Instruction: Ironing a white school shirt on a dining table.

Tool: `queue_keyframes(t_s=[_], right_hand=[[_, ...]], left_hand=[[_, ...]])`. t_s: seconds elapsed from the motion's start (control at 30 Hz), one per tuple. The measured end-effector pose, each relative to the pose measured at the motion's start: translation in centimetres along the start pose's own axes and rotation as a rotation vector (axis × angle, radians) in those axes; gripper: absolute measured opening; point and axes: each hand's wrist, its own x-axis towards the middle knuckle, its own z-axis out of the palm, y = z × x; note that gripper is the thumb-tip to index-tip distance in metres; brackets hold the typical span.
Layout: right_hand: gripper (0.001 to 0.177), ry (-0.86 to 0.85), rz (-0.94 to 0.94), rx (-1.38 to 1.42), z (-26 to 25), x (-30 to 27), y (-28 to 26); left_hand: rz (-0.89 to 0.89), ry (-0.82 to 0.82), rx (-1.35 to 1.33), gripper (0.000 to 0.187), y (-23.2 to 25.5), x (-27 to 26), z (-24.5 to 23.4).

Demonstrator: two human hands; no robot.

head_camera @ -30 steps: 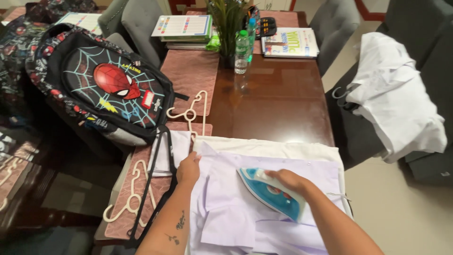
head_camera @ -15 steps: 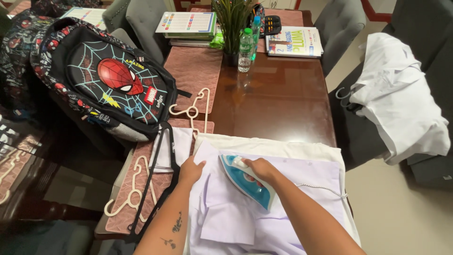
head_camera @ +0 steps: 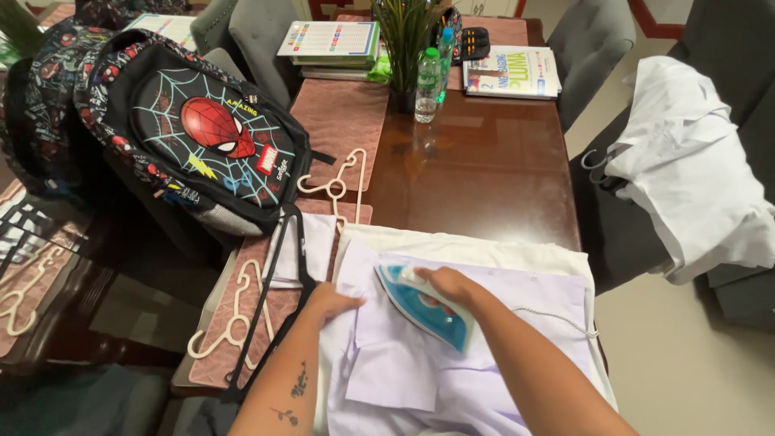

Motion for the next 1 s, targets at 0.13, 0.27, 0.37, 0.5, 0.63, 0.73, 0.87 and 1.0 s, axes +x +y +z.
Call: queue_keyframes(t_s=[0.13,0.27,0.37,0.5,0.63,0.73,0.87,1.0], right_hand=[[0.062,-0.097,0.003,-0.259,-2.5,-1.8,4.1],[0.056,-0.131,0.103,-0.266,-5.0,-5.4,6.1],[0.053,-0.128,0.115,-0.262,-4.9,-5.8,5.7],[0.057,-0.125,0.043,-0.262,-2.5,-3.4,4.2],[0.066,-0.112,-0.073,-0.316,0.4,-0.3,1.4],[0.063,-0.109,-0.064,-0.307,1.2,-0.7,-0.4],[0.059,-0.129,-0.012,-0.306,-1.0,-1.0,2.2],[0.058,-0.128,0.057,-0.37,-7.4,-4.9,6.7]], left_hand=[[-0.087,-0.147,-0.025,0.062,-3.0,1.9,1.3],[-0.124,-0.189,-0.15,0.049,-5.1,3.3,2.4],[-0.103,-0.176,-0.246,0.044,-8.0,6.3,5.3],[-0.019,-0.103,-0.219,0.042,-4.2,1.9,3.3],[0.043,0.007,-0.149,0.045,-1.1,-1.4,0.9],[0.081,0.074,-0.057,0.057,-2.8,0.9,1.5],[0.122,0.147,0.021,0.081,-3.8,2.2,1.7],[0.089,0.125,0.058,0.083,0.1,-1.6,-0.3]])
